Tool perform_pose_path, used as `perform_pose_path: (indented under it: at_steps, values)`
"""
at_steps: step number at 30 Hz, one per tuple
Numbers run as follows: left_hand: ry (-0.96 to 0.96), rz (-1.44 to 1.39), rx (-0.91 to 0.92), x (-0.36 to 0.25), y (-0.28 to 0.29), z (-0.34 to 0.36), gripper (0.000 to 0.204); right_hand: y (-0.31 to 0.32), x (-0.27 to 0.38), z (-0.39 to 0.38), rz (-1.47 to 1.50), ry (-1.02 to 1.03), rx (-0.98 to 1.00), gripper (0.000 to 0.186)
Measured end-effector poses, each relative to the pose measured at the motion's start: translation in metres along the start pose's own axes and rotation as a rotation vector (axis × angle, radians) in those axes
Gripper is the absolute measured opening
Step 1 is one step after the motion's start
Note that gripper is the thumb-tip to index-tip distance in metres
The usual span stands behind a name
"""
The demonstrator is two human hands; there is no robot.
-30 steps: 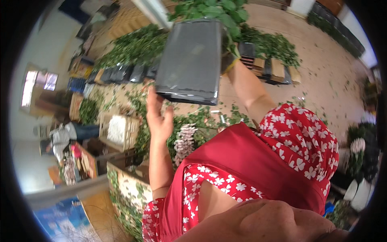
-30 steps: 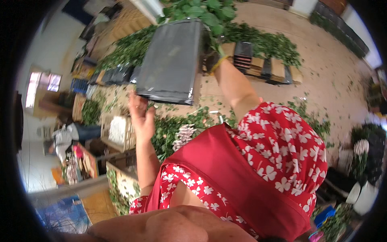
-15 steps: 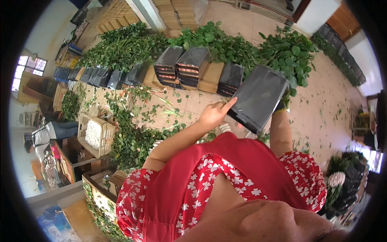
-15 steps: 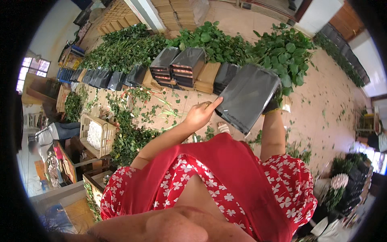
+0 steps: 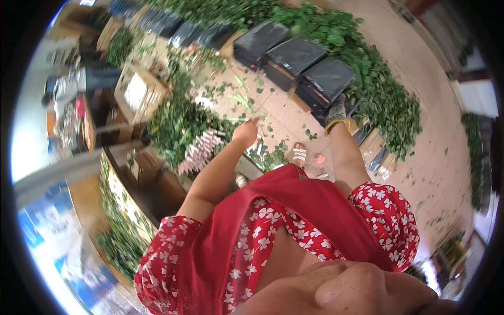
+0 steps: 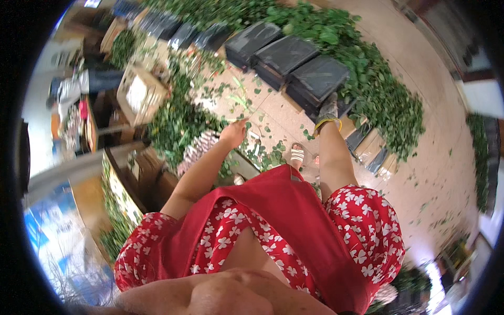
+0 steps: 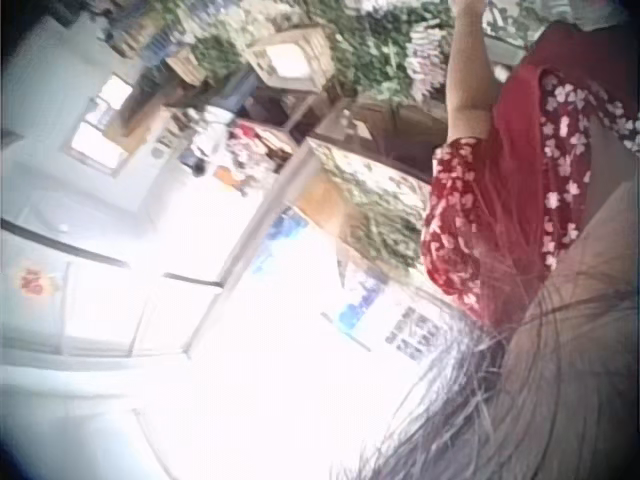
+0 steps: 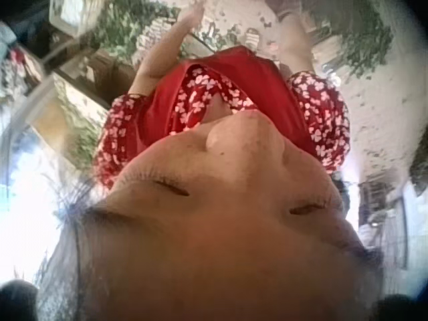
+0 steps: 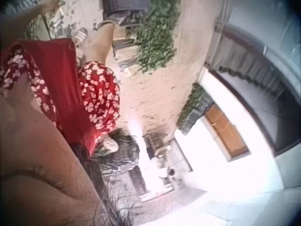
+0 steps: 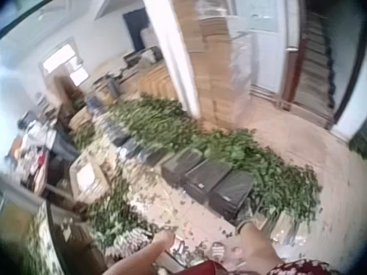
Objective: The person arranges white tulips and green leaves into a black plastic tray, then wraps the tray with aluminum foil and places it into a cardboard box. The person repeats this process with another tray of red roses.
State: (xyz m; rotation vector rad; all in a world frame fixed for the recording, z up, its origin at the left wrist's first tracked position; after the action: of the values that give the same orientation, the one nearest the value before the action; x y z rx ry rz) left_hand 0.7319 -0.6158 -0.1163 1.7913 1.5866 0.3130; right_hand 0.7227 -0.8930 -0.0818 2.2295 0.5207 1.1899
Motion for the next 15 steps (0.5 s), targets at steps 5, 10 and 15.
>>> perform_pose_path:
  at_steps: [5, 10, 15]
  values:
    - [0.109, -0.114, 0.182, 0.137, -0.154, -0.125, 0.046, -0.055, 0.066, -0.062, -0.123, 0.308, 0.193, 0.037]
    - [0.516, -0.527, 0.011, 0.22, -0.247, -0.286, 0.039, -0.118, 0.117, -0.138, -0.247, 0.621, 0.428, 0.037]
    - [0.549, -0.742, -0.409, 0.266, -0.323, -0.384, 0.034, -0.201, 0.172, -0.188, -0.469, 0.814, 0.578, 0.036]
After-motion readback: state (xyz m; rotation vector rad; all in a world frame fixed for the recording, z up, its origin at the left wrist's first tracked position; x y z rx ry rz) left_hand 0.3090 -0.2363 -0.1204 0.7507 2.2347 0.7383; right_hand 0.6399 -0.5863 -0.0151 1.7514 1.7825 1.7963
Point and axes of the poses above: each hand's wrist, its own z-axis towards the middle knuckle, its own y-axis out of the back of the hand, x = y × z, the point moved 6 cm from there along z, towards the middle knuckle, and after that the axes turned 8 degrees about x, right-handed, at the moved point
